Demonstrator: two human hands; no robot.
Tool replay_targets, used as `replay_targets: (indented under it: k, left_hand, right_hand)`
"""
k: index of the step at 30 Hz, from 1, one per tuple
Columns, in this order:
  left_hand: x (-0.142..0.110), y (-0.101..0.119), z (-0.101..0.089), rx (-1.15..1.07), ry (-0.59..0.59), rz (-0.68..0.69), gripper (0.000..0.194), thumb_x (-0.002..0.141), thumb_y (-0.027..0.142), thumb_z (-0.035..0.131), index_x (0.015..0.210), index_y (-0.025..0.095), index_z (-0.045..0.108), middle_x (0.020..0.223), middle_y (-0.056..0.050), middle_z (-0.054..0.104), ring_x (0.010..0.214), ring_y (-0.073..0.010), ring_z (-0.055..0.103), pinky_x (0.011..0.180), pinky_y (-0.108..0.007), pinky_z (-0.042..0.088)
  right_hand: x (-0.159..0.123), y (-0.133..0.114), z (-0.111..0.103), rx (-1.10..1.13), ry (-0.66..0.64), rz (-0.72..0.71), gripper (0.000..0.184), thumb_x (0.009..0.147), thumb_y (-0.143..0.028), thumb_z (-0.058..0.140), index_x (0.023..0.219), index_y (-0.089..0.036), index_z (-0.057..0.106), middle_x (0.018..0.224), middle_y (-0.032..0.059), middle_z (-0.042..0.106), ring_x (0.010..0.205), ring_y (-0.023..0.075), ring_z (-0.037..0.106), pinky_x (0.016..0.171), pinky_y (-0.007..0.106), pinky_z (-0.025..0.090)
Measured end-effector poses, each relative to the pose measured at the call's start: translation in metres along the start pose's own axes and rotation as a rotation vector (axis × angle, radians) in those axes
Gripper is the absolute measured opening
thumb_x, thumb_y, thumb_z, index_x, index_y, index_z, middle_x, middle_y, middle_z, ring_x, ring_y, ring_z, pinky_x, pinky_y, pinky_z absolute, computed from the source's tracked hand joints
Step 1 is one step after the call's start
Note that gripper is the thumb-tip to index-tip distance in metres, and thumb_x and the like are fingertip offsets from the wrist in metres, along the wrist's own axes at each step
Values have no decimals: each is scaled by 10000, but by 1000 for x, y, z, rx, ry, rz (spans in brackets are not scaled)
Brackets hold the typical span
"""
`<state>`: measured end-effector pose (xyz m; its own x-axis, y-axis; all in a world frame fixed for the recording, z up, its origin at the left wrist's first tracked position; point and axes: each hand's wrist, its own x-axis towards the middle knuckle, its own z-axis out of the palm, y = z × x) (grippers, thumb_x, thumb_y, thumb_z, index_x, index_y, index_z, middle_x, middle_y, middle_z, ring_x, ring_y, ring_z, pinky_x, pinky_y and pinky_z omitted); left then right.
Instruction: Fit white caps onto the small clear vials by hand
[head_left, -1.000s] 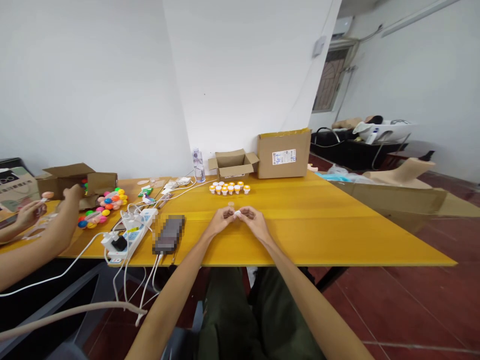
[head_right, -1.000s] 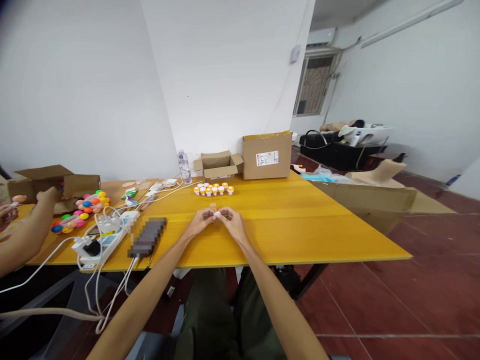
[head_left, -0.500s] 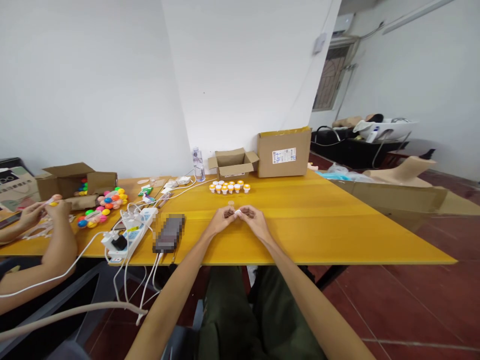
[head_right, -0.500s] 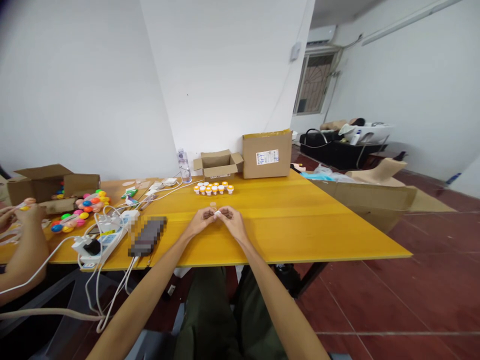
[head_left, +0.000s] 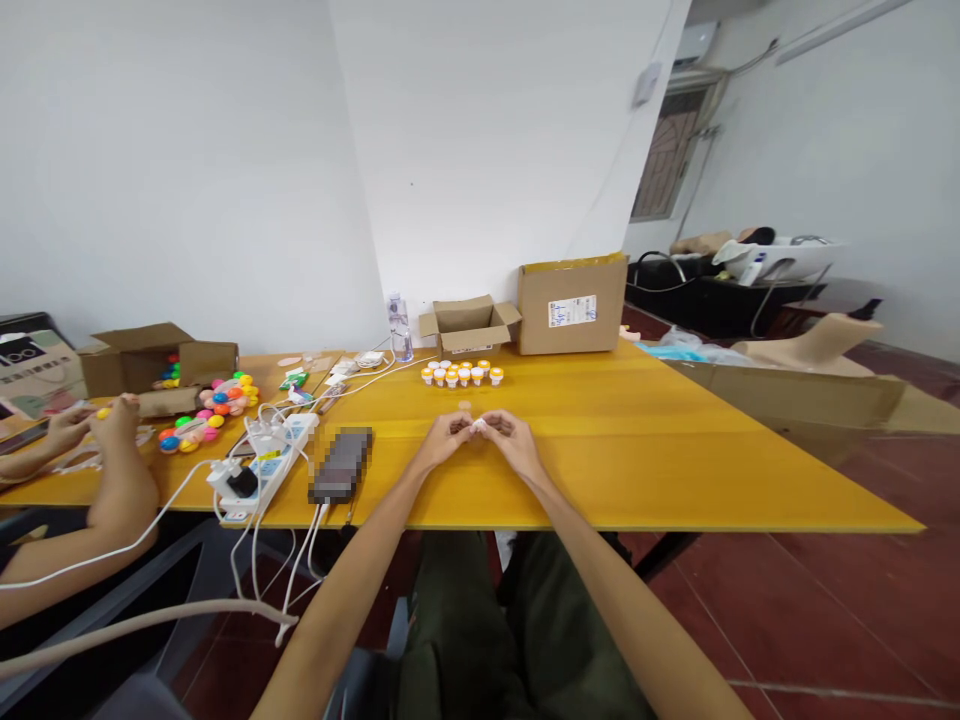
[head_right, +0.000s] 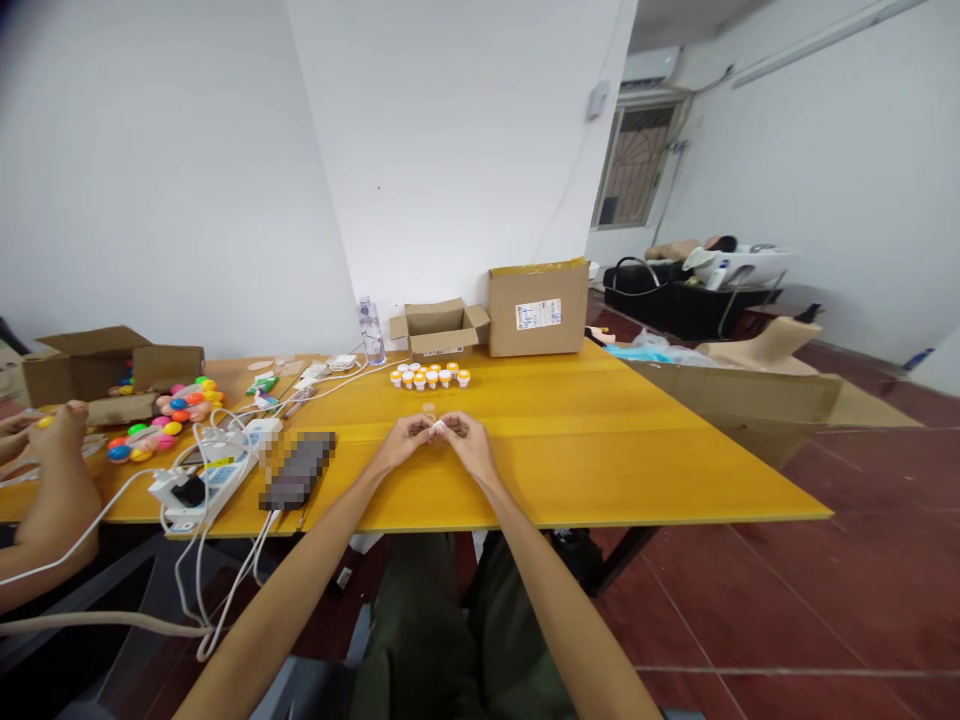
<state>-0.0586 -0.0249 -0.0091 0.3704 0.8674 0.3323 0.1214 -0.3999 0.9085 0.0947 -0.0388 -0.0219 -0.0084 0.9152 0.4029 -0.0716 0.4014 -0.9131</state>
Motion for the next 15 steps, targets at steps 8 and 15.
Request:
replay_targets:
  k: [8, 15]
  left_hand:
    - [0, 2, 0, 9, -1, 19, 330, 700, 485, 688, 669, 159, 643, 655, -14, 618, 650, -143, 545, 649, -261, 430]
    - [0, 4, 0, 40, -5, 52, 326, 722, 476, 672, 666, 157, 637, 664, -16, 628, 657, -142, 558, 672, -262, 444]
  right_hand:
    - [0, 2, 1, -5, 16, -3, 285, 623, -483, 711, 717, -221, 651, 734, 42, 706, 727, 217, 656, 710, 349, 533]
    - [1, 2, 1, -7, 4, -7, 269, 633, -471, 709, 705, -217, 657, 729, 41, 706, 704, 209, 649, 687, 338, 529]
